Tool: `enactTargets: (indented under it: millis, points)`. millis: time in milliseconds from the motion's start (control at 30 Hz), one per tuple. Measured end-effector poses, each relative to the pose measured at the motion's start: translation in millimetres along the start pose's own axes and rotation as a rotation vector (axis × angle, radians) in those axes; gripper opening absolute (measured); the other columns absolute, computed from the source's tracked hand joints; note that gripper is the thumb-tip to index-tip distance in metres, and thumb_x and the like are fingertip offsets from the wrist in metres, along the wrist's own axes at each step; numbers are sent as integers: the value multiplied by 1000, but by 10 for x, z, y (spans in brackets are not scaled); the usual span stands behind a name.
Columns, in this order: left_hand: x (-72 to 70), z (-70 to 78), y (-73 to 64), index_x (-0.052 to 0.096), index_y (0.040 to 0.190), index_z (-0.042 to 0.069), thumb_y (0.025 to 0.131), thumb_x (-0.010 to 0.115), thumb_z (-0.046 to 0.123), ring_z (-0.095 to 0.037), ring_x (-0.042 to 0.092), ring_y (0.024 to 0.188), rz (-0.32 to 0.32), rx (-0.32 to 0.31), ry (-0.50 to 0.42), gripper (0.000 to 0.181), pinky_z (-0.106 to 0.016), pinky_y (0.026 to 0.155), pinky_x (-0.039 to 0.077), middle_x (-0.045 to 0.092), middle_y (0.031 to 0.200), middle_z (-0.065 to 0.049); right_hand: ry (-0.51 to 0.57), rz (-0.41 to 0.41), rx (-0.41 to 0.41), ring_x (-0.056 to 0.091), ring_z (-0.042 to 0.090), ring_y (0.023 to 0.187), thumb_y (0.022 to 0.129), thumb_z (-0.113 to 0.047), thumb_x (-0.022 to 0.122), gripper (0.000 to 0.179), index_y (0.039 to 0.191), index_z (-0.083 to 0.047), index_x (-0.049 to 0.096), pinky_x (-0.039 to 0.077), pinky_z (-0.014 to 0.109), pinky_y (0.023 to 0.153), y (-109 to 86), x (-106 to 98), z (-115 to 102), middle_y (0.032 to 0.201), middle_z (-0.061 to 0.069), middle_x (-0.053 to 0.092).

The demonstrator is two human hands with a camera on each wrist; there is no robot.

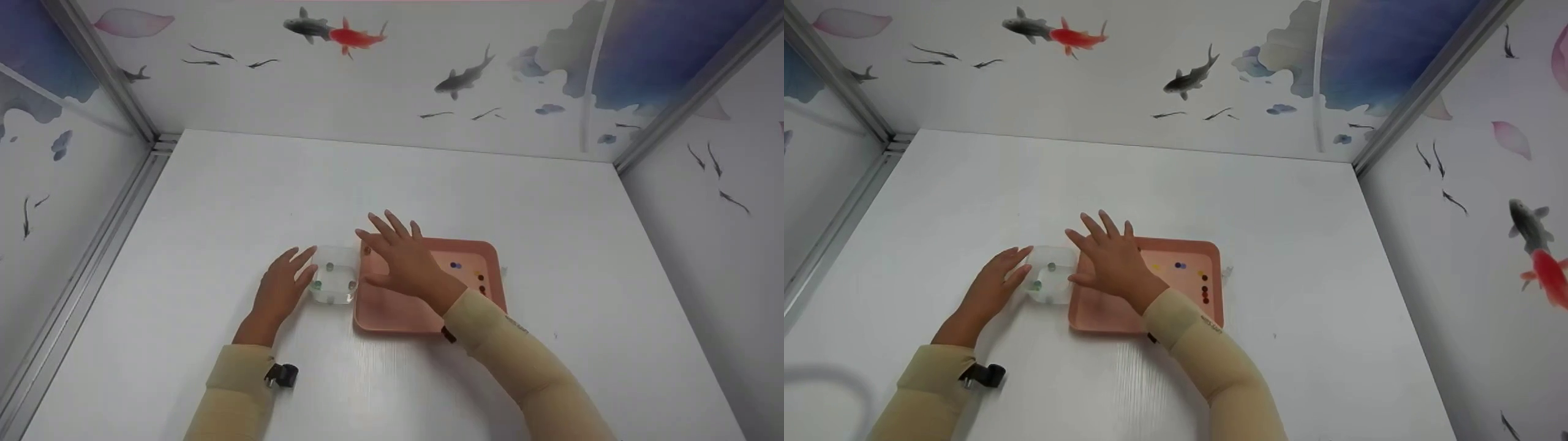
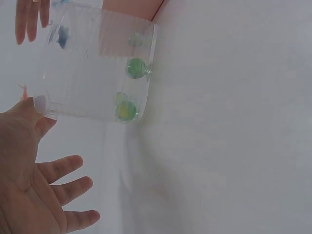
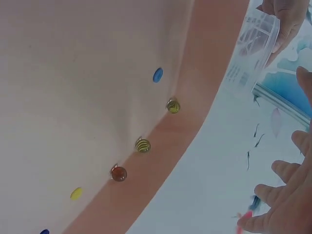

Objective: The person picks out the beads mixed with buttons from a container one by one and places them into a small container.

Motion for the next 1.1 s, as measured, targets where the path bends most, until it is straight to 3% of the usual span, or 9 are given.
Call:
enactTargets:
  millis: [200,400,733,1100]
  points:
    - [2,-4,0,42,147,18,102,48,33,-44,32,138,-4,6,2,48,-62,109,27,36,150,-23,14,-22,27,7,27,149,86,-49,69,78,152,-30,31,15,65,112,-15,-25,87,162,2,17]
    - [10,-13,-1,42,148,19,102,48,33,-43,31,139,-4,-4,-8,48,-62,110,26,35,151,-22,30,8,12,11,27,149,86,-45,70,77,151,-27,33,16,65,112,-39,-72,152,161,2,20]
    - [15,-30,-5,42,147,20,102,47,37,-42,31,139,1,-23,-10,49,-60,111,25,35,151,-20,79,78,-28,18,28,147,87,-41,71,75,150,-21,35,18,64,112,-89,-142,261,158,6,26]
    - [6,-15,-13,42,148,20,102,47,36,-43,30,139,0,-30,-12,49,-62,111,25,35,151,-21,152,213,-109,33,32,140,83,-35,77,70,143,-12,48,31,61,106,-124,-180,370,149,12,41]
Point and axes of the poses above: each hand's wrist, its own y-axis towards the middle knuckle, its own x-axis out of the palm, z = x × y, the point moved 7 cm from there along y, towards the middle knuckle
